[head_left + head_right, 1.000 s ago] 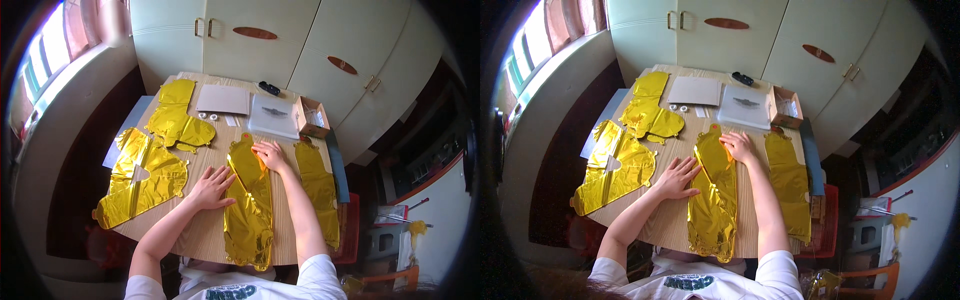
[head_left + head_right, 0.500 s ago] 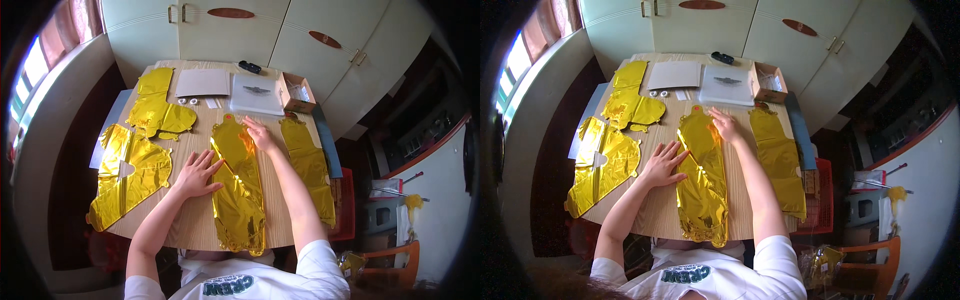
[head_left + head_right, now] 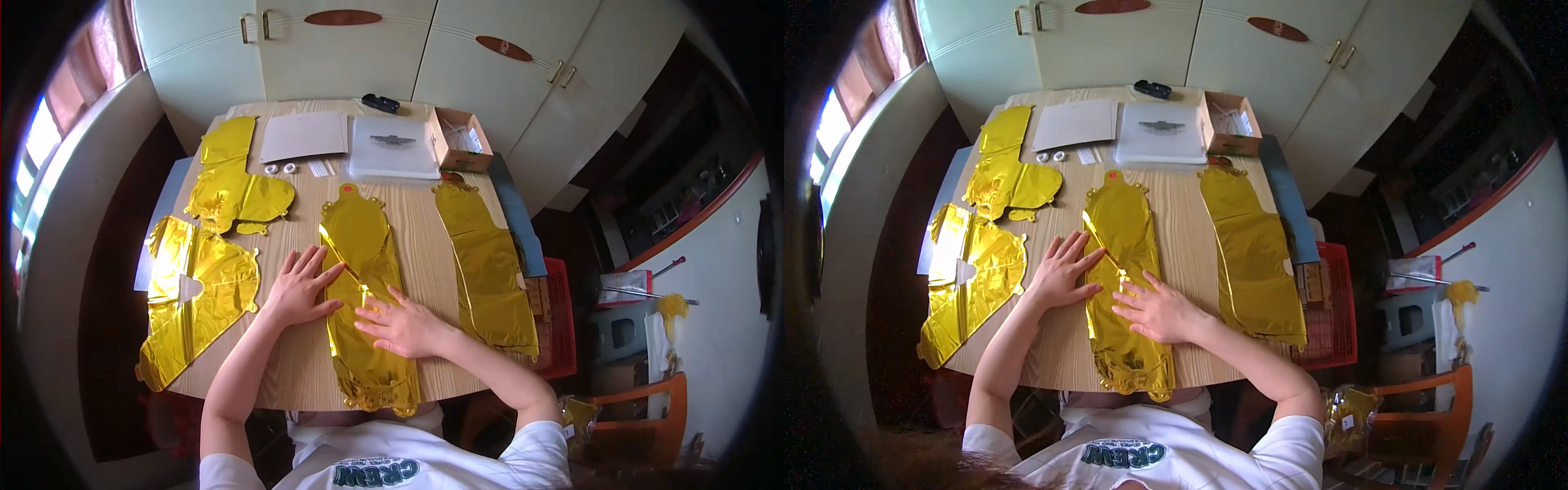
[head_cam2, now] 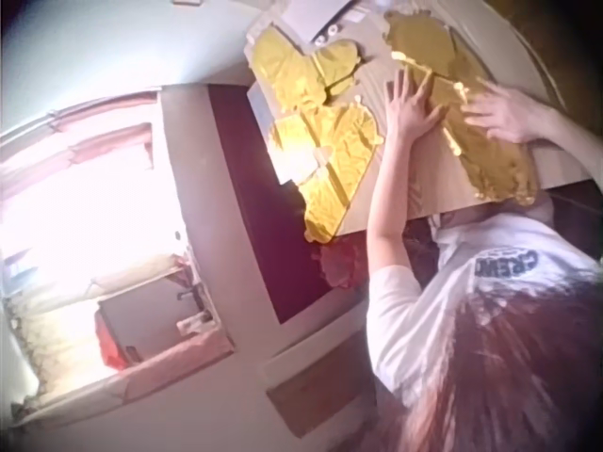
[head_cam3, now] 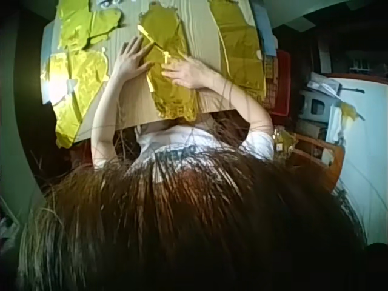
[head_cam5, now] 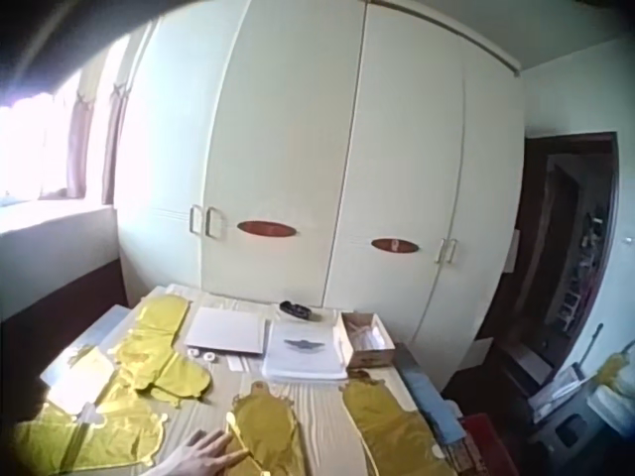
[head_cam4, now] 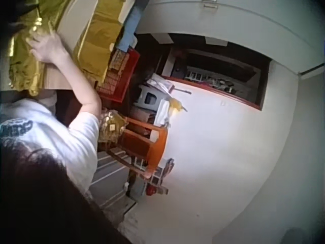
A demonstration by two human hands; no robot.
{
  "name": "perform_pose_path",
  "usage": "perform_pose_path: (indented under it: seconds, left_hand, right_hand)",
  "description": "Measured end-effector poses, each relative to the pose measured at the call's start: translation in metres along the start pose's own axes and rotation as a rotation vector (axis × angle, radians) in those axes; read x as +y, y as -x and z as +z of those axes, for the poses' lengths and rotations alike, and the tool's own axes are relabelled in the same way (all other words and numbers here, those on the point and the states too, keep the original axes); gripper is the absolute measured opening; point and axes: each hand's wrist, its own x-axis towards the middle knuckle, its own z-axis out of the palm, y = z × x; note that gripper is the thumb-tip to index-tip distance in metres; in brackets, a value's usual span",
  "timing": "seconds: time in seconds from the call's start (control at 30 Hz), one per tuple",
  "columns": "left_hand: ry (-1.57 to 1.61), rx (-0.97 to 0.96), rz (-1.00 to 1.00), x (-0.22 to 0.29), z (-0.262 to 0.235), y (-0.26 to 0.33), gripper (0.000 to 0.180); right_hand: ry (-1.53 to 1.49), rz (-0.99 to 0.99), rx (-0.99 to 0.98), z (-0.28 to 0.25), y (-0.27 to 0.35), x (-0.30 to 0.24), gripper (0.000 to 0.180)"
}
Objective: Folding gold foil material and inserting it into paper sleeves or envelopes.
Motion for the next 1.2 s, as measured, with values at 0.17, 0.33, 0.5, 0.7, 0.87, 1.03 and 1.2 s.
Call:
perform_pose_path:
  seconds: [0.17,0.33,0.5,0.7,0.87,1.03,1.2]
  left_hand:
    - [0.004,0.000,0.011,0.000,-0.001,-0.002,0.069]
    - [0.000,-0.016,0.009,0.009,-0.003,-0.005,0.069]
    - [0.200,-0.151,0.082,0.040,0.006,-0.007,0.067]
    - [0.034,-0.101,0.051,0.046,0.021,-0.016,0.077]
    - [-0.043,-0.089,-0.006,0.032,0.020,-0.035,0.081]
    - [-0.092,-0.076,-0.091,0.013,0.023,-0.057,0.083]
    - [0.045,0.015,-0.047,0.020,0.017,-0.064,0.074]
  right_hand:
    - [-0.003,0.029,0.007,0.014,0.010,-0.001,0.053]
    - [0.049,0.017,0.041,0.019,0.011,0.002,0.053]
    - [0.033,0.043,0.001,0.010,0.008,-0.001,0.051]
    - [0.017,0.034,-0.003,0.010,0.009,-0.003,0.061]
    - [-0.017,0.006,-0.031,0.005,0.009,-0.002,0.070]
    - [0.020,-0.033,-0.074,-0.001,0.008,-0.006,0.070]
    - [-0.009,-0.039,-0.036,0.003,0.011,-0.003,0.071]
